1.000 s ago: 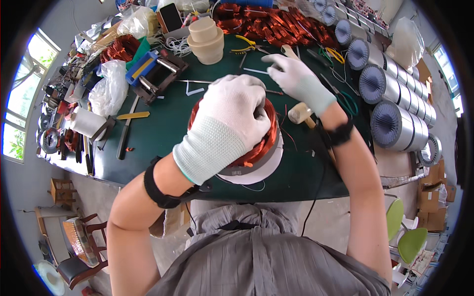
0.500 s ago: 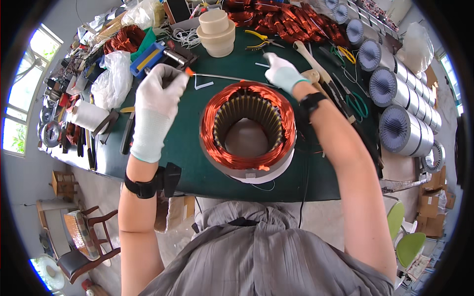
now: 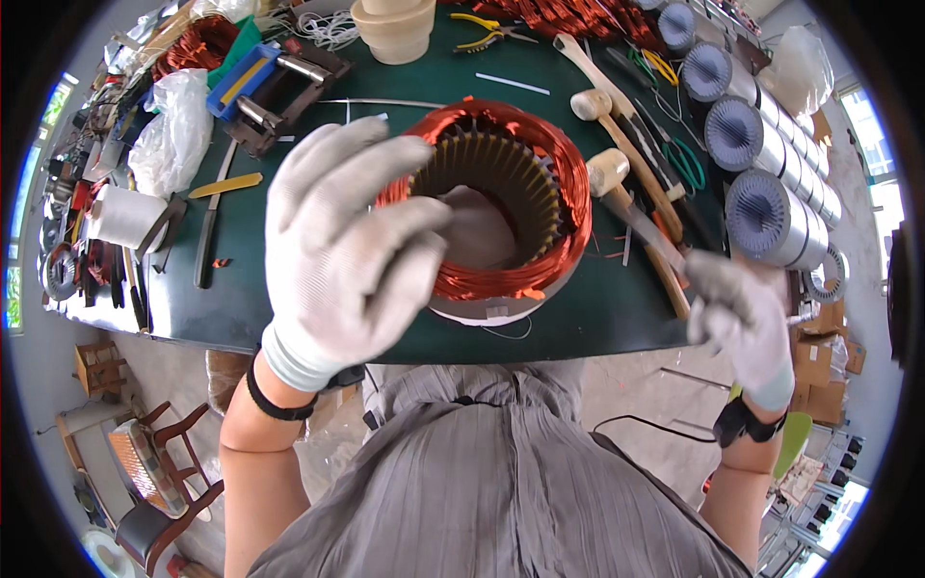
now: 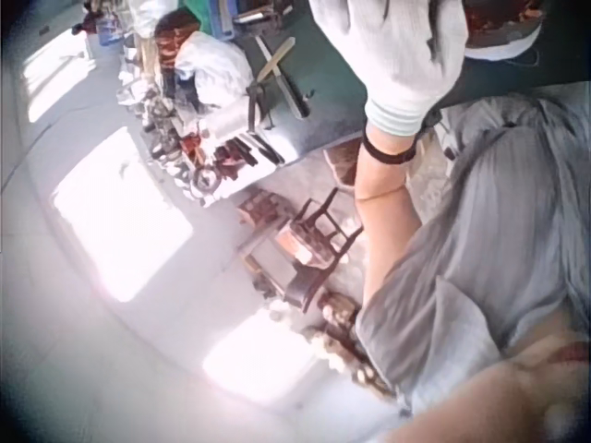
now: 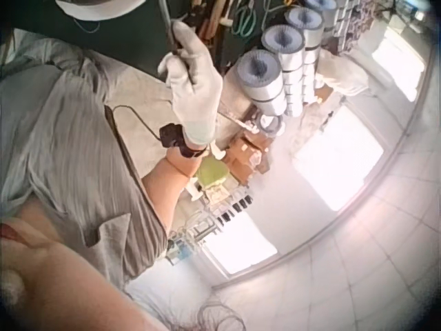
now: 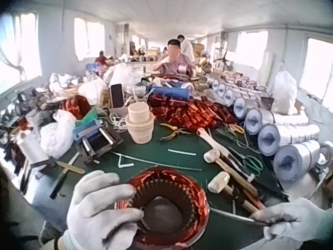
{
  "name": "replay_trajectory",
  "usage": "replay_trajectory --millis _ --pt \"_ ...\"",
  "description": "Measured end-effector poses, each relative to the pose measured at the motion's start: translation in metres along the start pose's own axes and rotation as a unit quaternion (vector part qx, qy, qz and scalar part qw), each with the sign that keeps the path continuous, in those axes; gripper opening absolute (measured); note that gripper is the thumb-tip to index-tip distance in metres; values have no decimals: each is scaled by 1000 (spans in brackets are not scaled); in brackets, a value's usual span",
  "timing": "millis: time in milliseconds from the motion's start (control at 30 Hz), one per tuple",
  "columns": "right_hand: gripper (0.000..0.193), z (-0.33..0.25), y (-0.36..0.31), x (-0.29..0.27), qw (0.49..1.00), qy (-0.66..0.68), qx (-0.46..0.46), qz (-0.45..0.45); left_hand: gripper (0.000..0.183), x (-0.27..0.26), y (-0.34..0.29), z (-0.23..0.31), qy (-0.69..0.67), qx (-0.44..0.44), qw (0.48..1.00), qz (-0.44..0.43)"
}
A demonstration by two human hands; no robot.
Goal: The person is assembling an electric motor stator by inserting paper insulation and winding copper coils.
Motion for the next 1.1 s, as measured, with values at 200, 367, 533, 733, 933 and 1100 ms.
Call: replay_trajectory --millis 200,367,533,733,933,1100 --pt "34 -9 -8 21 967 -205 -140 51 66 30 9 35 -110 10 993 -44" --pt "32 -7 -3 24 977 -169 -109 67 45 36 0 43 -50 82 994 52" --pt "35 10 -3 24 995 -61 -6 77 21 34 12 56 15 91 995 46" --pt "28 35 -13 44 988 117 44 88 29 -6 14 -2 -217 -171 917 286" --pt "32 56 -26 43 995 72 61 39 78 8 -3 -10 -138 58 981 -121" --pt "24 31 -15 65 999 13 -10 47 75 12 -10 20 -24 68 991 -109"
Point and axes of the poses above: each hand's wrist, its own y-axis towards the middle knuckle, its own x-axis out of the palm, z = x × y, the point moved 3 cm from there along y, towards the middle knuckle, and after that the axes turned 14 degrees about x, right-handed, at the moved point
